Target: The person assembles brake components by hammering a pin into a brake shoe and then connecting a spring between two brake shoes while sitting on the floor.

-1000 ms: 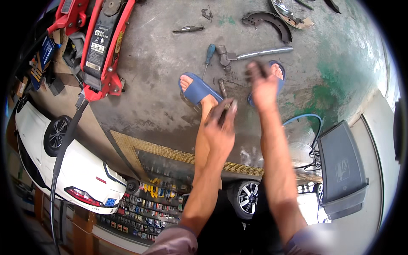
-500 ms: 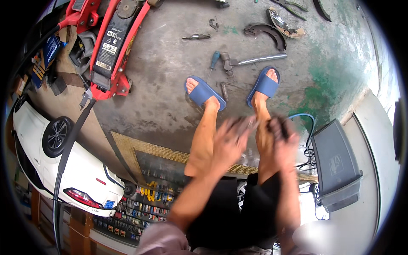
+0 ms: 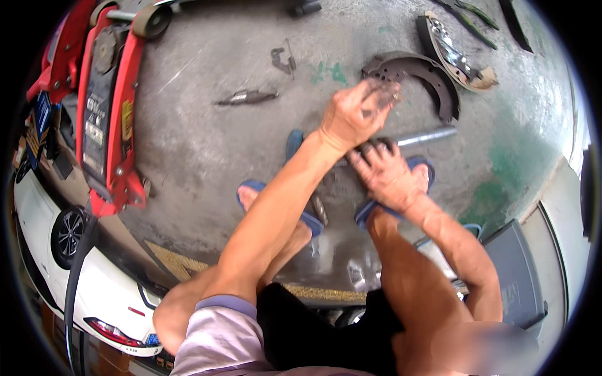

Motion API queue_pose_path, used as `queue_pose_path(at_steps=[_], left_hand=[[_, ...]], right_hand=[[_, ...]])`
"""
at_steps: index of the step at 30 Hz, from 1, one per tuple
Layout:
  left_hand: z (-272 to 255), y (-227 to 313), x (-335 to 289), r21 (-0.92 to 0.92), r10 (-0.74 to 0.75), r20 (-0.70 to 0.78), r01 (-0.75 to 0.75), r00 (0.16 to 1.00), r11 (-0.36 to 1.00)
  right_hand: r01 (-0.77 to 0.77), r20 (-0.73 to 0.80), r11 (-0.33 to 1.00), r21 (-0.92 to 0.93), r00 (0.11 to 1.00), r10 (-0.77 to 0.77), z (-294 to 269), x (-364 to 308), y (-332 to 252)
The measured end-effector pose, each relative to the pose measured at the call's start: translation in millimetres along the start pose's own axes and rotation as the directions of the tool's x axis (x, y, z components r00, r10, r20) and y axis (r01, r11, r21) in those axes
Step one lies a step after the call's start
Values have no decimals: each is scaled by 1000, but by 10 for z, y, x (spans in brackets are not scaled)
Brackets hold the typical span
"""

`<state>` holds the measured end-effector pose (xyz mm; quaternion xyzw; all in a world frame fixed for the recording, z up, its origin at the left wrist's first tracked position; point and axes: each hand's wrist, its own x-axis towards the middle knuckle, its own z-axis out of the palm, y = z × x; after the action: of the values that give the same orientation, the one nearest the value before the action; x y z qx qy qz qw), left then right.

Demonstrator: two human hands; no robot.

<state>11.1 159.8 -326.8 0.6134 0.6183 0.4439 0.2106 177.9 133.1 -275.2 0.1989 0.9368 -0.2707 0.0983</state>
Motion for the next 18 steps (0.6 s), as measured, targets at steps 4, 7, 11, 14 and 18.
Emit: queue_pose_path(at_steps=[4, 7, 11, 14, 18], left_hand=[[327, -82, -162, 111, 103, -10, -101, 995, 989], [435, -49, -243, 94, 87, -13, -85, 996, 992], [472, 69, -233, 2, 37, 79, -37, 996, 999], [417, 104, -160, -41, 93, -23, -94, 995, 995], [381, 36, -216, 58, 45, -10, -44, 999, 997]], right_hand=[[-58, -38, 998, 23, 998, 59, 179, 52, 43], [-53, 65, 999, 5, 997, 52, 122, -18, 170], [-89, 178, 995, 44, 981, 80, -131, -344, 350], [-197, 137, 972, 131, 974, 179, -344, -713, 459], [-385, 66, 892, 238, 922, 381, -535, -991, 487]])
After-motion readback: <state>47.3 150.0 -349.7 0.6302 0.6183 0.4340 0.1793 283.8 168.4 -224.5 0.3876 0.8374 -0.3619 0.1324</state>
